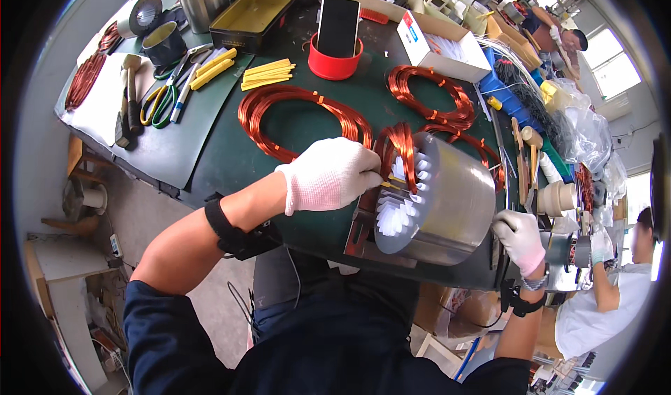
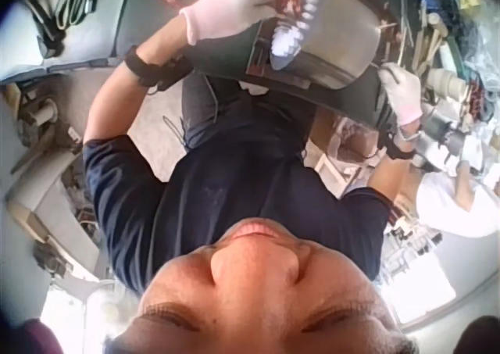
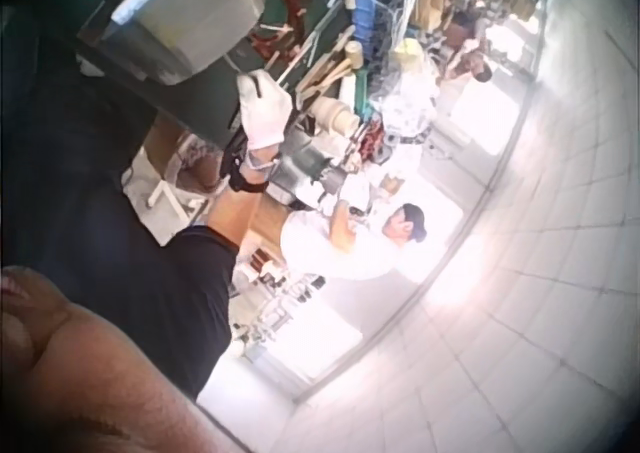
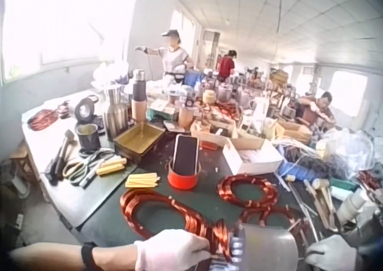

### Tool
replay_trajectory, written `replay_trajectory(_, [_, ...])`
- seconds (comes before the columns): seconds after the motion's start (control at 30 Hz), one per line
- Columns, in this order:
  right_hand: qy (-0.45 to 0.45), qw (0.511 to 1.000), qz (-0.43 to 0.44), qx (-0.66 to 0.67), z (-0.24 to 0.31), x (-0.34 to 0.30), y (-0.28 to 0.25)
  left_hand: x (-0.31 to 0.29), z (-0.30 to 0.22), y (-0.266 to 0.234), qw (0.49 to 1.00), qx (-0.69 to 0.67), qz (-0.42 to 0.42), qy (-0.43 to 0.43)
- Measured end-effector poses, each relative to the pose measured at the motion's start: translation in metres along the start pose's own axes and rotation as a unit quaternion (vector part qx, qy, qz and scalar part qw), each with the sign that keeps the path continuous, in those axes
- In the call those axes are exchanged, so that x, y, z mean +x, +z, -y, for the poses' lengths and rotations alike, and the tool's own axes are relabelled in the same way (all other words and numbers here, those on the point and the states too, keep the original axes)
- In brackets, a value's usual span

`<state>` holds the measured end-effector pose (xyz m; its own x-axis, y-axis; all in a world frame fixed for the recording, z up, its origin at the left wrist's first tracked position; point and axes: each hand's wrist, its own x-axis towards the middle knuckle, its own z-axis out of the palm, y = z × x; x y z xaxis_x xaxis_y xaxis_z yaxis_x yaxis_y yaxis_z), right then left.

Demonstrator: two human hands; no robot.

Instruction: Inserting and securing copper wire coils into the slots of a motor stator.

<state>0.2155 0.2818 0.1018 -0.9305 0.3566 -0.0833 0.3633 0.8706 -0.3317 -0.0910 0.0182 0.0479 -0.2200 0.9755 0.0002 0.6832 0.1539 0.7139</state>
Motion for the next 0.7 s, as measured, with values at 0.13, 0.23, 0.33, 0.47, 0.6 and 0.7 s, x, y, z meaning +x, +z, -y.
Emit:
replay_trajectory(0.13, [-0.043,0.998,0.026,-0.033,0.004,0.002,-0.008,-0.010,0.003,-0.014,0.999,0.035,0.010,-0.040])
replay_trajectory(0.23, [-0.039,0.998,0.029,-0.037,-0.010,-0.006,-0.014,-0.019,0.010,-0.031,0.993,0.006,0.028,-0.112])
replay_trajectory(0.33, [-0.020,0.999,0.024,-0.024,-0.018,-0.005,-0.012,-0.016,0.004,-0.022,0.994,-0.003,0.013,-0.107])
replay_trajectory(0.47, [-0.031,0.999,0.008,-0.021,-0.021,-0.005,-0.013,-0.006,-0.007,-0.011,0.995,-0.003,0.014,-0.096])
replay_trajectory(0.6, [0.016,0.999,0.025,-0.040,-0.017,-0.019,-0.022,-0.008,0.001,-0.016,0.994,-0.059,0.035,-0.087])
replay_trajectory(0.7, [0.020,0.997,0.039,-0.057,-0.032,-0.017,-0.020,-0.001,-0.012,-0.010,0.989,-0.057,0.046,-0.128])
